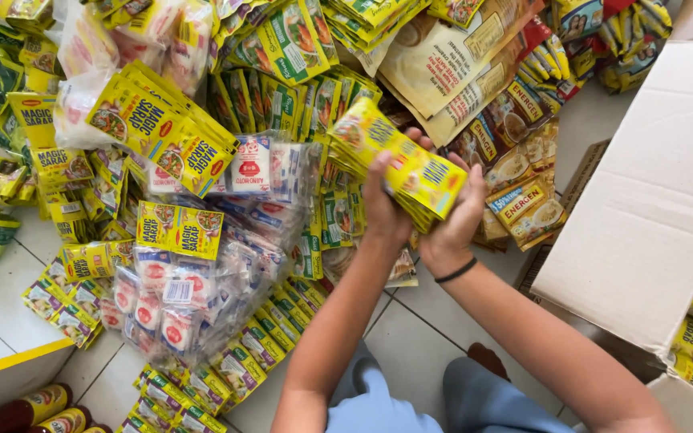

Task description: The person organizes a pile of yellow and brown packets on the floor by picking them up and placing them neatly into a cardboard box.

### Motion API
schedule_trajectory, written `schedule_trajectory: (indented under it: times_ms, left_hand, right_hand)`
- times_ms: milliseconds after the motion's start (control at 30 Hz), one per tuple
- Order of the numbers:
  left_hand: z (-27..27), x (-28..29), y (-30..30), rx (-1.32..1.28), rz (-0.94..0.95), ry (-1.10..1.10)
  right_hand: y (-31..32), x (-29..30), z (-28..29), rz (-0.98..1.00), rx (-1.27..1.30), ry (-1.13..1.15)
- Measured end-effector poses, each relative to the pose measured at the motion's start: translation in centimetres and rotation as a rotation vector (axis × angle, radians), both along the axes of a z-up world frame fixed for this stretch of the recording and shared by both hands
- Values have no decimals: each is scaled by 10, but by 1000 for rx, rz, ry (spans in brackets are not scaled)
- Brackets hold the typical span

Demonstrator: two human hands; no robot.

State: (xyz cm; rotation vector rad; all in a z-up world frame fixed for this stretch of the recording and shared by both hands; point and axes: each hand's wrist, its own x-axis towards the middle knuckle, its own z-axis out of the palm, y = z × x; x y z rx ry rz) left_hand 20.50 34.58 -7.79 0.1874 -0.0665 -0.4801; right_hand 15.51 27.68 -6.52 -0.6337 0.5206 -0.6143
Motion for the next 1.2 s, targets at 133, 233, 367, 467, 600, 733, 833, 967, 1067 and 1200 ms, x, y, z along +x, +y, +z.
schedule_trajectory:
  times_ms: [133,233,367,467,600,733,833,967,1067,1200]
  left_hand:
    - [20,-11,-3,78,40,49]
    - [23,-2,1,91,41,17]
    - [-1,1,7,229,-2,-133]
    - [-50,16,12,399,57,-147]
    - [-13,39,55,367,68,-67]
    - [11,55,65,612,-154,-102]
    - [17,52,61,907,-205,-157]
    - [16,55,63,889,-213,-248]
    - [33,52,59,847,-245,-255]
    - [49,45,47,909,-252,-343]
  right_hand:
    - [-2,2,0,38,82,-86]
    - [-5,0,-1,73,66,-48]
    - [1,-4,38,290,108,76]
    - [-21,-3,37,337,-71,123]
    - [-50,-4,33,306,-171,154]
    - [-80,-5,26,418,-240,129]
    - [-77,-7,58,519,-186,256]
    - [-85,-7,64,732,-382,435]
    - [-92,-8,74,700,-516,373]
    - [-108,-28,96,721,-538,456]
